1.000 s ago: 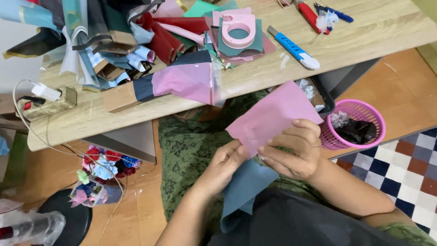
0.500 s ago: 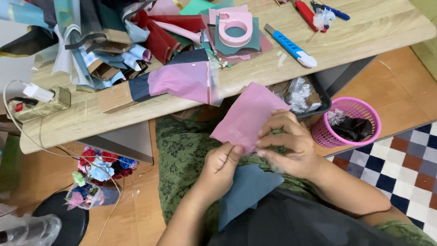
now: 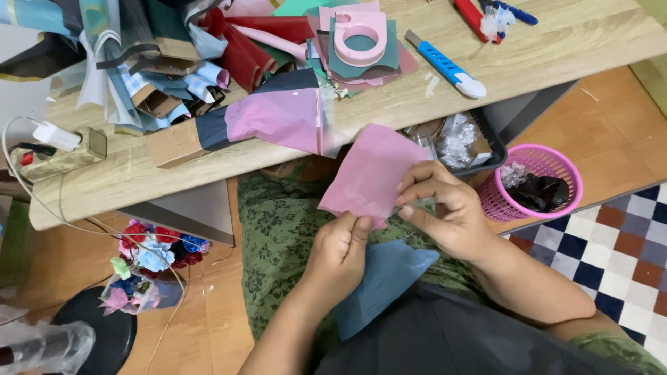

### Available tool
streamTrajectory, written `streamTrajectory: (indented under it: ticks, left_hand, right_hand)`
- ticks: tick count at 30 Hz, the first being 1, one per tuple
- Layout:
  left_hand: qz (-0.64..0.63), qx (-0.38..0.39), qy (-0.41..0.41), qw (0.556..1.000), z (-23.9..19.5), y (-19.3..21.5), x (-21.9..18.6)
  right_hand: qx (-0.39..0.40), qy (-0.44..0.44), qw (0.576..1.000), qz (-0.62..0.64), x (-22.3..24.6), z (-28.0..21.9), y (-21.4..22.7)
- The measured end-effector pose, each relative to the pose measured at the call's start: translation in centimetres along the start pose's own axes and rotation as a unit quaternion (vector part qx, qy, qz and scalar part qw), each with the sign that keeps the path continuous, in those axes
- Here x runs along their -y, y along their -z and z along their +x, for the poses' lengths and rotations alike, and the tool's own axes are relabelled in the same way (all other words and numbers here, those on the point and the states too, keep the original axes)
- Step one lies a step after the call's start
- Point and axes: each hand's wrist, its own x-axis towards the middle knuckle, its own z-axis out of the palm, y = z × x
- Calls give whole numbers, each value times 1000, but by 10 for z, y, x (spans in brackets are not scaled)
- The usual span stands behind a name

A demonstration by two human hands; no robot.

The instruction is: Wrapping a small bouquet of artificial flowers with decorative paper and securing it with tape.

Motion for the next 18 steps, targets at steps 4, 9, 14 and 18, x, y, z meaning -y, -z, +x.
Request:
streamTrajectory:
  ticks: [4,9,14,18]
  left_hand:
    - [5,-4,0,1000,-4,-5,11]
    - [19,3,-21,1000,1,-5,0]
    - [32,7,-35,999,-3,-9,16]
    - [40,62,-44,996,-6,-11,24]
  right_hand:
    - [-24,-18,1000,-9,-8,0,4]
    - [-25,-31,999,-32,-15,7,10]
    - [-14,-43,997,-66,-19,11,27]
    - [-89,-69,993,-23,-44,19,52]
